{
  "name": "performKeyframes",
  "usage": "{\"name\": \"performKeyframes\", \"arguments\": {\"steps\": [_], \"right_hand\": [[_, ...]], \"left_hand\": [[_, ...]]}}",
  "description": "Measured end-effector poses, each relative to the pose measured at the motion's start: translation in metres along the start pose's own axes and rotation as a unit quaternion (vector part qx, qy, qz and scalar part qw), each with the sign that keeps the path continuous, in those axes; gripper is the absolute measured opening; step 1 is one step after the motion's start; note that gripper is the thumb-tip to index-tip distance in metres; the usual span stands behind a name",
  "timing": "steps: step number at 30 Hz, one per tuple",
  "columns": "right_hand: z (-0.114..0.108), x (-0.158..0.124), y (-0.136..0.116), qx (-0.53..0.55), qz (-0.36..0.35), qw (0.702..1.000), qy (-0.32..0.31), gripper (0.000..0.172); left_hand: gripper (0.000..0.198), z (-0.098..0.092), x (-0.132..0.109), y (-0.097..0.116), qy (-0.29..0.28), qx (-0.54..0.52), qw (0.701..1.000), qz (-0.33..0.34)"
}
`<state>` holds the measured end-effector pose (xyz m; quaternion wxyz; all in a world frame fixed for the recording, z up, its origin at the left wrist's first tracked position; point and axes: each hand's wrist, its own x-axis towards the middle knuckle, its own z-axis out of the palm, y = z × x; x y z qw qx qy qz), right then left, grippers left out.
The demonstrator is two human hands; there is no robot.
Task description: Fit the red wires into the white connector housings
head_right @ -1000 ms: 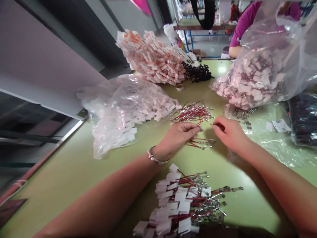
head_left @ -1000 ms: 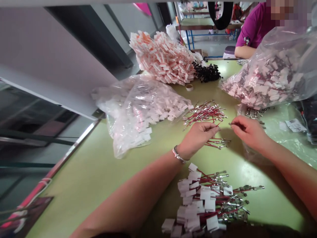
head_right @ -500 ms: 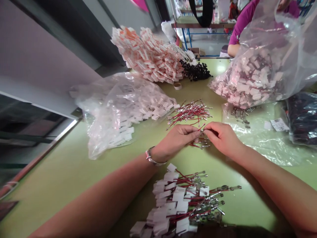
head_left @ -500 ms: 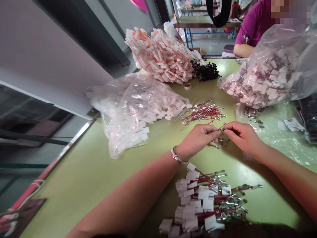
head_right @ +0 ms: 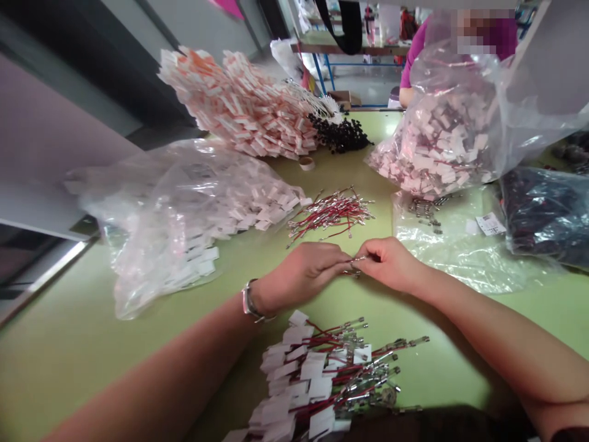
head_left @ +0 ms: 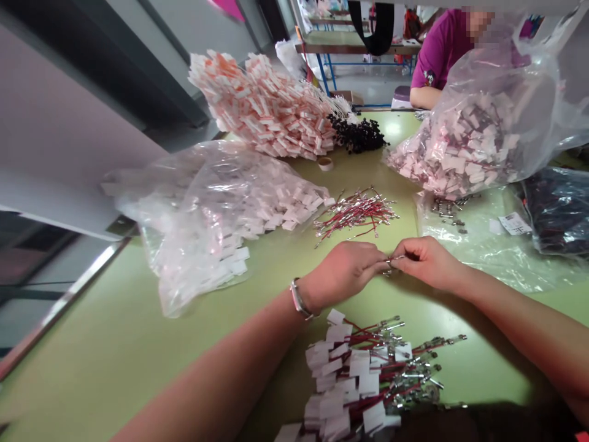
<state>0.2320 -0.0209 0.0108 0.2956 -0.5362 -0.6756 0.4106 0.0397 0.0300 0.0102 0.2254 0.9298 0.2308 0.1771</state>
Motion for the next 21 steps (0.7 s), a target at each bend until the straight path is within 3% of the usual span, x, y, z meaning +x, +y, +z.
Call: {"name": "performKeyframes", "arguments": {"steps": [6, 10, 12, 14, 16, 19, 21], "right_hand": [[-0.005, 0.005, 0.005, -0.117, -0.05, 0.991, 0.033, 0.013], [-0.006, 0.01, 0.014, -0.207, -0.067, 0.974, 0.055, 0.018], [-0.004, 0.009, 0.015, -0.269, -0.09, 0.958, 0.033, 0.021], [-0.004, 0.008, 0.013, -0.315, -0.105, 0.943, 0.018, 0.025], [-0.015, 0.008, 0.009, -0.338, -0.084, 0.936, 0.047, 0.029], [-0.054, 0.01, 0.008, -0.386, 0.015, 0.913, 0.132, 0.028], [-0.084, 0.013, 0.015, -0.448, 0.071, 0.882, 0.129, 0.018]], "left_hand": [[0.027, 0.0, 0.005, -0.002, 0.02, -0.057, 0.997, -0.045], [0.027, -0.01, 0.008, -0.005, 0.198, -0.138, 0.956, -0.168], [0.027, -0.017, 0.009, -0.006, 0.25, -0.149, 0.926, -0.242], [0.028, -0.019, 0.009, -0.007, 0.225, -0.176, 0.913, -0.293], [0.028, -0.017, 0.008, -0.01, 0.19, -0.221, 0.902, -0.319], [0.03, -0.009, 0.008, -0.014, 0.166, -0.277, 0.889, -0.325], [0.037, -0.004, 0.008, -0.015, 0.17, -0.29, 0.883, -0.328]]}}
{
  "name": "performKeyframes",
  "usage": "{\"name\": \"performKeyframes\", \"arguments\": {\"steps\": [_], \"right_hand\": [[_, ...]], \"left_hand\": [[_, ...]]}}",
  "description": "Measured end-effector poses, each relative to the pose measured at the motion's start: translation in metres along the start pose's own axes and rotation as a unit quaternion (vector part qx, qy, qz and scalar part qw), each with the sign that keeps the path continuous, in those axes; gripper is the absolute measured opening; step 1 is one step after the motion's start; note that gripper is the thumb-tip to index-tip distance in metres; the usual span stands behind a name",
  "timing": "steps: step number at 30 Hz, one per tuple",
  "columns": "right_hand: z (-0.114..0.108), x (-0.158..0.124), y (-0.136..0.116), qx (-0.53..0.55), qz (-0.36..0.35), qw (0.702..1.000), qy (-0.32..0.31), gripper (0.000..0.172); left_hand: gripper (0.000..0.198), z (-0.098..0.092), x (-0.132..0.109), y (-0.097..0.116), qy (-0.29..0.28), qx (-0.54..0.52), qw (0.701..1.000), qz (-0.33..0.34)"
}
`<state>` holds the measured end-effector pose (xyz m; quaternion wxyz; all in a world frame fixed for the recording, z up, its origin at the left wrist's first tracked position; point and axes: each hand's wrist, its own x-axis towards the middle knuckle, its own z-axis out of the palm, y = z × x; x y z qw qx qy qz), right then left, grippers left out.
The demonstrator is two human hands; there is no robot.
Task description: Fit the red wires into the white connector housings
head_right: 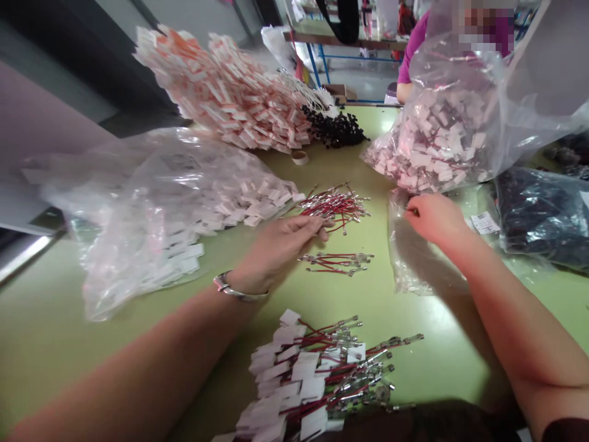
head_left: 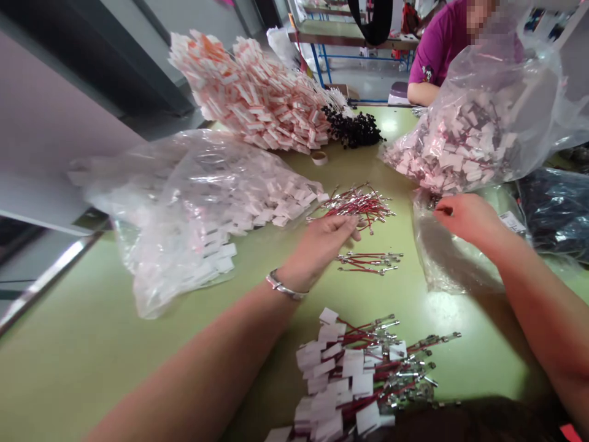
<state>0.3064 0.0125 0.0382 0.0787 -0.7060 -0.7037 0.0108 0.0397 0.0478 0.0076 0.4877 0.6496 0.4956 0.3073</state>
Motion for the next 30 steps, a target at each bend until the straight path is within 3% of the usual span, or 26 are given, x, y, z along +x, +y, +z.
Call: {"name": "performKeyframes", "arguments": {"steps": [4, 6, 9, 12, 15, 18, 21, 25, 30], "right_hand": [[0.003, 0.012, 0.038, -0.078, 0.017, 0.994, -0.071, 0.011], [0.013, 0.013, 0.045, -0.081, 0.01, 0.992, -0.091, 0.009], [0.024, 0.014, 0.044, -0.073, -0.011, 0.995, -0.07, 0.01], [0.023, 0.012, 0.031, -0.058, -0.037, 0.996, -0.049, 0.013], [0.017, 0.003, 0.002, 0.064, -0.045, 0.997, -0.01, 0.011], [0.017, -0.013, -0.037, 0.243, -0.067, 0.968, 0.009, 0.011], [0.024, -0.026, -0.063, 0.323, -0.092, 0.942, 0.006, 0.013], [0.031, -0.032, -0.068, 0.331, -0.129, 0.935, -0.007, 0.011], [0.03, -0.03, -0.064, 0.378, -0.109, 0.919, 0.009, 0.014]], "left_hand": [[0.037, 0.004, -0.001, -0.003, 0.001, -0.046, 0.999, -0.004], [0.033, 0.005, -0.002, -0.003, -0.015, -0.07, 0.997, -0.009], [0.034, 0.006, -0.003, -0.003, -0.042, -0.082, 0.996, -0.016], [0.03, 0.01, -0.004, -0.004, -0.061, -0.074, 0.995, 0.001], [0.022, 0.015, -0.005, -0.005, -0.091, -0.059, 0.994, 0.025], [0.021, 0.019, -0.01, -0.003, -0.113, -0.059, 0.991, 0.028], [0.025, 0.022, -0.014, -0.001, -0.122, -0.076, 0.989, 0.025], [0.026, 0.022, -0.016, 0.0, -0.117, -0.08, 0.989, 0.033], [0.025, 0.02, -0.016, 0.0, -0.115, -0.069, 0.99, 0.038]]}}
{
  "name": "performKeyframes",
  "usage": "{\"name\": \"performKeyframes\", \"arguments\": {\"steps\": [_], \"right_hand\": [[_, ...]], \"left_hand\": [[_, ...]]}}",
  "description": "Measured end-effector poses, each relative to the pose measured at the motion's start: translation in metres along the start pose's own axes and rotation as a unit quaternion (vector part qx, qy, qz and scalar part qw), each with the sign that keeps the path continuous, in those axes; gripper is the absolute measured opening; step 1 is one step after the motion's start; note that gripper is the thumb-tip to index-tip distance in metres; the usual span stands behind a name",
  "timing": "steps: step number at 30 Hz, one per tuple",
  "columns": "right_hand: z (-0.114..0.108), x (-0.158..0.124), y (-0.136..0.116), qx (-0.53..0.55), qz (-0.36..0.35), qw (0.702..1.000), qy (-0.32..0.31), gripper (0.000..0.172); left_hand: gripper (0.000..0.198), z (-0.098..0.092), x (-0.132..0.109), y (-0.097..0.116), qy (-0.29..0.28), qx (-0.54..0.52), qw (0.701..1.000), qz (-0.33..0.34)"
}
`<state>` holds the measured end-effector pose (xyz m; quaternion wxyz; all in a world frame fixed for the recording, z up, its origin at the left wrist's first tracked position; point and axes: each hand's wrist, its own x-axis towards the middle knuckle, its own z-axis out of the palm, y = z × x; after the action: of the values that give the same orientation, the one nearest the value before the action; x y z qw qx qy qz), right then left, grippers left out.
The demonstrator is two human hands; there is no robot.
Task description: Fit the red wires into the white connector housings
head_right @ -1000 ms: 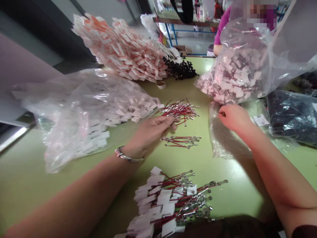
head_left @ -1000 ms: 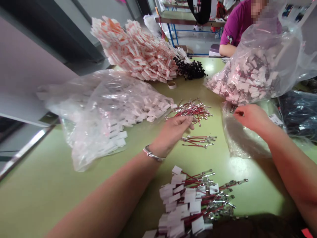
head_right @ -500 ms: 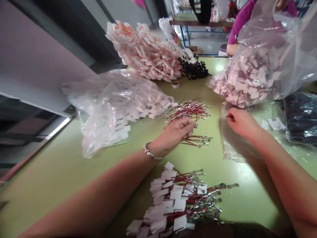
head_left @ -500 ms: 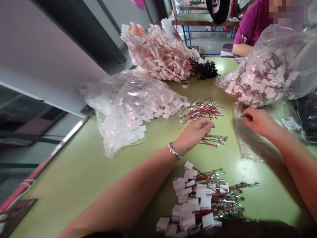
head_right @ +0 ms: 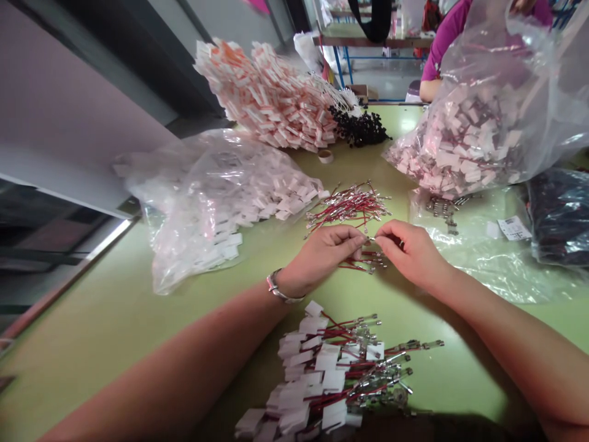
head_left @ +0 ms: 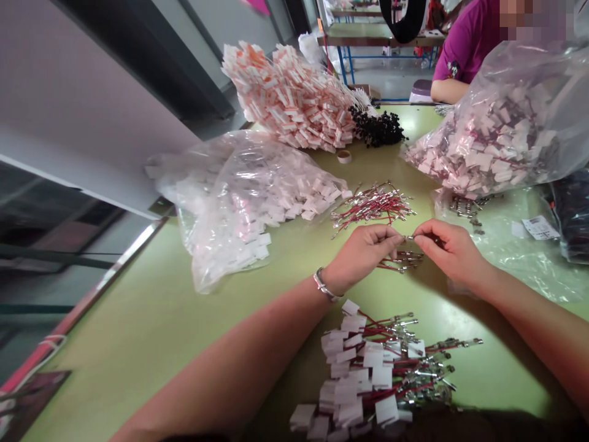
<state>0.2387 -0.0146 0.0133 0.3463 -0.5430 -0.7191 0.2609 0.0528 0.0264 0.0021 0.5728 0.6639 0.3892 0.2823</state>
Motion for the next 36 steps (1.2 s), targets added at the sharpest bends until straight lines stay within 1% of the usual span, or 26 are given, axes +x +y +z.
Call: {"name": "performKeyframes", "arguments": {"steps": [2, 4, 6, 7, 8, 9, 11, 12, 13, 14, 15, 16, 18, 19, 20, 21, 23, 25, 27, 29, 31, 32, 34, 36], "right_hand": [[0.0, 0.001, 0.0, -0.003, -0.003, 1.0, 0.008, 0.014], [0.001, 0.001, 0.001, -0.012, -0.011, 1.0, -0.001, 0.014], [0.001, 0.0, 0.0, -0.023, -0.014, 0.999, -0.019, 0.015], [0.001, -0.001, -0.001, -0.023, -0.007, 0.999, -0.031, 0.015], [0.001, -0.002, -0.001, -0.02, 0.006, 0.999, -0.046, 0.015], [0.0, -0.002, -0.002, -0.012, 0.024, 0.998, -0.062, 0.015], [0.0, -0.003, -0.004, 0.011, 0.062, 0.994, -0.09, 0.016], [0.0, -0.003, -0.004, 0.021, 0.076, 0.992, -0.098, 0.017], [-0.001, -0.003, -0.004, 0.028, 0.085, 0.991, -0.1, 0.018], [-0.001, -0.002, -0.004, 0.027, 0.089, 0.991, -0.097, 0.017], [0.0, -0.002, -0.004, 0.019, 0.087, 0.992, -0.093, 0.017], [0.0, -0.001, -0.003, 0.002, 0.08, 0.993, -0.089, 0.017], [0.002, -0.001, -0.002, -0.046, 0.051, 0.994, -0.089, 0.018], [0.002, 0.0, -0.002, -0.074, 0.03, 0.992, -0.095, 0.02], [0.002, 0.001, -0.003, -0.101, 0.007, 0.99, -0.101, 0.022], [0.001, 0.002, -0.003, -0.127, -0.013, 0.987, -0.102, 0.025], [-0.006, 0.006, -0.003, -0.185, -0.032, 0.979, -0.079, 0.031], [-0.022, 0.012, 0.003, -0.247, -0.011, 0.969, -0.023, 0.035], [-0.043, 0.02, 0.017, -0.313, 0.041, 0.949, 0.028, 0.034], [-0.066, 0.026, 0.037, -0.375, 0.121, 0.918, 0.045, 0.028], [-0.083, 0.03, 0.057, -0.413, 0.171, 0.894, 0.027, 0.024], [-0.087, 0.031, 0.065, -0.419, 0.174, 0.891, 0.013, 0.022], [-0.089, 0.03, 0.077, -0.428, 0.165, 0.888, -0.018, 0.02], [-0.083, 0.03, 0.081, -0.45, 0.154, 0.879, -0.04, 0.021]], "left_hand": [[0.024, 0.0, 0.0, 0.0, -0.002, 0.005, 1.0, 0.006], [0.023, 0.001, 0.0, -0.001, -0.002, 0.023, 1.0, 0.015], [0.022, 0.001, -0.001, -0.002, 0.012, 0.079, 0.996, 0.042], [0.022, 0.0, -0.002, -0.003, 0.019, 0.128, 0.989, 0.071], [0.022, 0.0, -0.003, -0.004, 0.019, 0.187, 0.976, 0.108], [0.022, -0.001, -0.004, -0.005, 0.011, 0.25, 0.957, 0.148], [0.025, -0.003, -0.006, -0.006, -0.021, 0.355, 0.909, 0.218], [0.027, -0.005, -0.006, -0.005, -0.036, 0.386, 0.89, 0.238], [0.028, -0.006, -0.005, -0.005, -0.045, 0.399, 0.881, 0.25], [0.028, -0.009, -0.003, -0.004, -0.05, 0.397, 0.88, 0.257], [0.028, -0.011, 0.0, -0.003, -0.047, 0.382, 0.886, 0.26], [0.028, -0.014, 0.003, -0.002, -0.032, 0.362, 0.896, 0.255], [0.029, -0.019, 0.012, -0.004, 0.034, 0.34, 0.914, 0.22], [0.027, -0.021, 0.017, -0.007, 0.073, 0.349, 0.914, 0.192], [0.023, -0.023, 0.022, -0.011, 0.103, 0.371, 0.909, 0.162], [0.018, -0.024, 0.026, -0.016, 0.119, 0.4, 0.899, 0.137], [0.011, -0.026, 0.031, -0.025, 0.105, 0.456, 0.877, 0.108], [0.013, -0.028, 0.034, -0.031, 0.08, 0.491, 0.862, 0.094], [0.017, -0.03, 0.033, -0.031, 0.07, 0.517, 0.849, 0.088], [0.017, -0.031, 0.029, -0.025, 0.061, 0.532, 0.84, 0.089], [0.015, -0.032, 0.025, -0.016, 0.054, 0.525, 0.845, 0.087], [0.014, -0.031, 0.023, -0.011, 0.056, 0.508, 0.855, 0.083], [0.012, -0.029, 0.019, -0.002, 0.072, 0.442, 0.891, 0.07], [0.015, -0.027, 0.016, 0.003, 0.083, 0.334, 0.938, 0.048]]}}
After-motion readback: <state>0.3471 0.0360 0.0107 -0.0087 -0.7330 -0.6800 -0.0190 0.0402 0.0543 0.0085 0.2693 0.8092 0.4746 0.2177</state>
